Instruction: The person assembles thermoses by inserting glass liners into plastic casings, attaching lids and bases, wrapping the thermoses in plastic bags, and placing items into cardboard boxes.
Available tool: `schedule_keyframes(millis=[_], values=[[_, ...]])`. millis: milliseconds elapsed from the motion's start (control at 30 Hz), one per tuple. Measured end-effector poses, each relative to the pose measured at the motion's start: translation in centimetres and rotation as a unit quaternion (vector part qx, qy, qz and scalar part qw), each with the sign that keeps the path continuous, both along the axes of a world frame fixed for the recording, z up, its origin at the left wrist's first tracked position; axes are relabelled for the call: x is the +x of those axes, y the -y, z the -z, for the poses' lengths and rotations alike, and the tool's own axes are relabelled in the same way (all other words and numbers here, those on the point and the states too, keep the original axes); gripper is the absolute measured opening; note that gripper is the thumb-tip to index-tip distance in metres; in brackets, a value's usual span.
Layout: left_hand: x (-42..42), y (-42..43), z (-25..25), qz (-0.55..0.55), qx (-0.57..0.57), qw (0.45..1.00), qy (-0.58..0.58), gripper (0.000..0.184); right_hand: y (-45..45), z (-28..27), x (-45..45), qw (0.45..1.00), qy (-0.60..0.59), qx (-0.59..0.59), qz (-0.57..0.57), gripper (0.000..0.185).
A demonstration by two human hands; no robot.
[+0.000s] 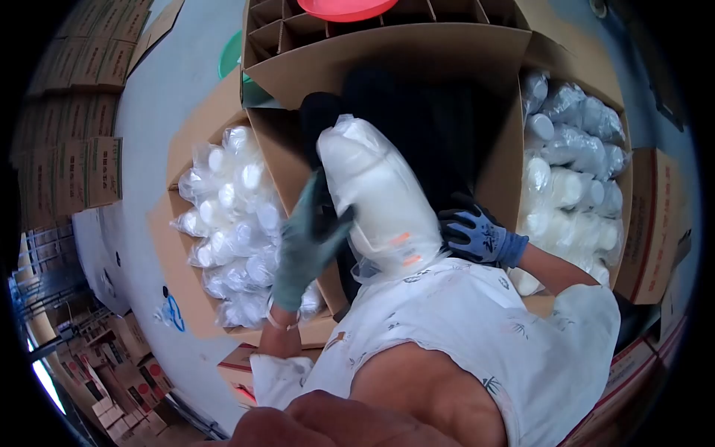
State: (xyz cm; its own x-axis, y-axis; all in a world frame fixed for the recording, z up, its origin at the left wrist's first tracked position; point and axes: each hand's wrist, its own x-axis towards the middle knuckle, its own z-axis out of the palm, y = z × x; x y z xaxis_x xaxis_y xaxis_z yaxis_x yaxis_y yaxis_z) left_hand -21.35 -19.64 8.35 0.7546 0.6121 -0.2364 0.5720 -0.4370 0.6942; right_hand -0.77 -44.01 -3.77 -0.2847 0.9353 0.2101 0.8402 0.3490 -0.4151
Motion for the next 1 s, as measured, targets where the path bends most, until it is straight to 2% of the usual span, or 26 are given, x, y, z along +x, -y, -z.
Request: schedule_keyframes(millis=[33, 67, 100, 133, 167, 200, 233, 300, 400, 433, 467, 500, 533, 567, 600, 633, 700, 767, 900, 933, 967, 1000], values=[[1.2, 0.0, -0.2, 0.062, 0.142, 0.983, -0.101, 0.044, -0.3, 0.0, 0.4, 1.0, 0.015, 0.002, -0.018, 0.024], [1.1, -0.5, 0.7, 0.071, 0.168, 0.977, -0.107, 0.027, -1.0, -0.3, 1.3, 0.996, 0.039, -0.009, -0.075, 0.026], [-0.8, -1.9, 2.5, 0.109, 0.114, 0.981, -0.11, 0.025, -1.4, -1.3, 2.4, 0.994, 0.053, -0.028, -0.09, 0.029], [-4.4, -3.7, 5.1, 0.147, 0.059, 0.98, -0.117, 0.023, -2.3, -2.0, 3.3, 0.996, -0.005, -0.048, -0.076, 0.031], [-7.4, -4.7, 7.9, 0.141, -0.055, 0.985, -0.082, 0.023, -3.4, -2.4, 4.1, 0.993, -0.067, -0.068, -0.068, 0.033], [-10.4, -5.6, 10.7, 0.125, -0.17, 0.976, -0.053, 0.023, -4.6, -2.7, 5.0, 0.994, -0.05, -0.057, -0.078, 0.035], [-13.9, -5.9, 13.2, 0.056, -0.331, 0.942, 0.028, 0.025, -5.8, -2.7, 5.5, 0.994, -0.04, -0.043, -0.095, 0.037], [-19.4, -5.0, 13.6, -0.102, -0.483, 0.855, 0.159, 0.028, -9.1, -2.7, 6.3, 0.99, -0.006, -0.052, -0.128, 0.042], [-23.0, -4.1, 13.3, -0.309, -0.488, 0.764, 0.288, 0.032, -13.9, -3.0, 6.4, 0.995, 0.009, -0.023, -0.099, 0.043], [-21.2, -4.1, 12.0, -0.325, -0.221, 0.882, 0.261, 0.039, -15.2, -2.6, 6.5, 0.996, 0.008, -0.004, -0.089, 0.045], [-21.3, -7.4, 10.6, -0.534, -0.456, 0.594, 0.392, 0.046, -16.2, -2.9, 6.3, 0.998, -0.014, -0.009, -0.067, 0.046], [-21.7, -10.1, 10.6, -0.355, -0.51, 0.523, 0.584, 0.051, -17.2, -3.2, 6.1, 0.999, -0.034, -0.012, -0.04, 0.047], [-24.1, -14.4, 12.8, -0.263, -0.51, 0.506, 0.645, 0.052, -17.6, -3.0, 6.0, 0.999, -0.011, -0.004, -0.036, 0.046], [-26.6, -18.8, 14.7, -0.288, -0.444, 0.557, 0.64, 0.053, -17.4, -2.7, 5.8, 0.999, 0.011, 0.001, -0.03, 0.046], [-25.4, -22.4, 14.1, -0.537, -0.222, 0.599, 0.55, 0.054, -17.3, -2.5, 5.7, 0.999, 0.034, 0.009, -0.021, 0.046], [-27.1, -26.4, 15.9, -0.541, -0.175, 0.614, 0.548, 0.056, -17.2, -2.5, 5.4, 0.998, 0.045, -0.01, -0.032, 0.047], [-29.9, -33.1, 18.7, -0.598, -0.12, 0.639, 0.469, 0.064, -17.0, -2.8, 4.8, 0.995, 0.092, -0.01, -0.046, 0.047], [-32.3, -38.1, 23.5, -0.603, -0.116, 0.608, 0.503, 0.069, -16.9, -2.7, 3.9, 0.993, 0.116, -0.015, -0.023, 0.049], [-33.3, -45.3, 30.5, -0.644, -0.032, 0.561, 0.519, 0.049, -16.6, -2.6, 2.8, 0.992, 0.115, -0.045, 0.029, 0.046], [-33.7, -46.2, 31.9, -0.653, -0.039, 0.595, 0.466, 0.058, -16.7, -2.6, 2.5, 0.991, 0.117, -0.042, 0.043, 0.045], [-32.8, -46.0, 31.3, -0.661, -0.044, 0.625, 0.412, 0.069, -16.7, -2.6, 2.4, 0.99, 0.126, -0.044, 0.046, 0.044], [-32.3, -45.6, 30.1, -0.649, -0.094, 0.59, 0.471, 0.054, -16.8, -2.6, 2.3, 0.989, 0.135, -0.046, 0.047, 0.044]])
